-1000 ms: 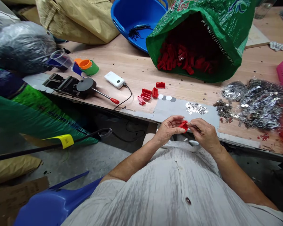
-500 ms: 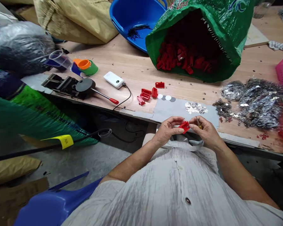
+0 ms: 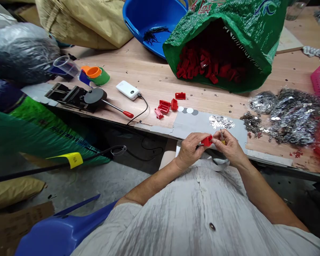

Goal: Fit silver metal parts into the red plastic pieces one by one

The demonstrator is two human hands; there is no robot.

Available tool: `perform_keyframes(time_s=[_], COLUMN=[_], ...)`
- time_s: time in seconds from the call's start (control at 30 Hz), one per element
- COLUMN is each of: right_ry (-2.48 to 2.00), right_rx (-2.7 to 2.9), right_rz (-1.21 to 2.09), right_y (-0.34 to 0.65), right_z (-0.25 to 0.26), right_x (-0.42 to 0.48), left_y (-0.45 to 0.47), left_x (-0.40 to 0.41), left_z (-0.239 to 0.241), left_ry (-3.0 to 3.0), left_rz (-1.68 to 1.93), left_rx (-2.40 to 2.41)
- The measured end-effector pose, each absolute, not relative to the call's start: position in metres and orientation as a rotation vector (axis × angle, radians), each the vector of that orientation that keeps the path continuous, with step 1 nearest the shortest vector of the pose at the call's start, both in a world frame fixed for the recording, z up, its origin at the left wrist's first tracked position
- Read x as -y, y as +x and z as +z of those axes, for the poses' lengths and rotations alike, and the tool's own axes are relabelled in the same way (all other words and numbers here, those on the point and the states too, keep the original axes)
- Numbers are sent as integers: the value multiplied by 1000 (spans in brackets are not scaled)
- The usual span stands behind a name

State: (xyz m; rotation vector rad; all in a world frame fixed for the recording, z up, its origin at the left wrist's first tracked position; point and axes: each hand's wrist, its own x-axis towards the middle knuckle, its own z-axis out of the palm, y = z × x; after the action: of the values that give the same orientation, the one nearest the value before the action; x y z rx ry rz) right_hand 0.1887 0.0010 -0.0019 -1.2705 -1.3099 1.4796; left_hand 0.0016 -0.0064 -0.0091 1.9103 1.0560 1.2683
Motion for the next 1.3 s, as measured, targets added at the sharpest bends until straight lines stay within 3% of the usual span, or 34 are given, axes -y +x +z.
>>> perform_keyframes(time_s=[0.43, 1.3], right_ry=[-1173, -1204], right_rx=[1184, 1274], right_rz=[1744, 1715], right_y=[192, 199], right_z=[-10, -6], right_x=[4, 8], left_y=[1, 6], left_x=[17, 22], left_z=[0, -4], left_ry=[2021, 1789], left_rz=[1195, 1264], left_rx=[-1002, -1119])
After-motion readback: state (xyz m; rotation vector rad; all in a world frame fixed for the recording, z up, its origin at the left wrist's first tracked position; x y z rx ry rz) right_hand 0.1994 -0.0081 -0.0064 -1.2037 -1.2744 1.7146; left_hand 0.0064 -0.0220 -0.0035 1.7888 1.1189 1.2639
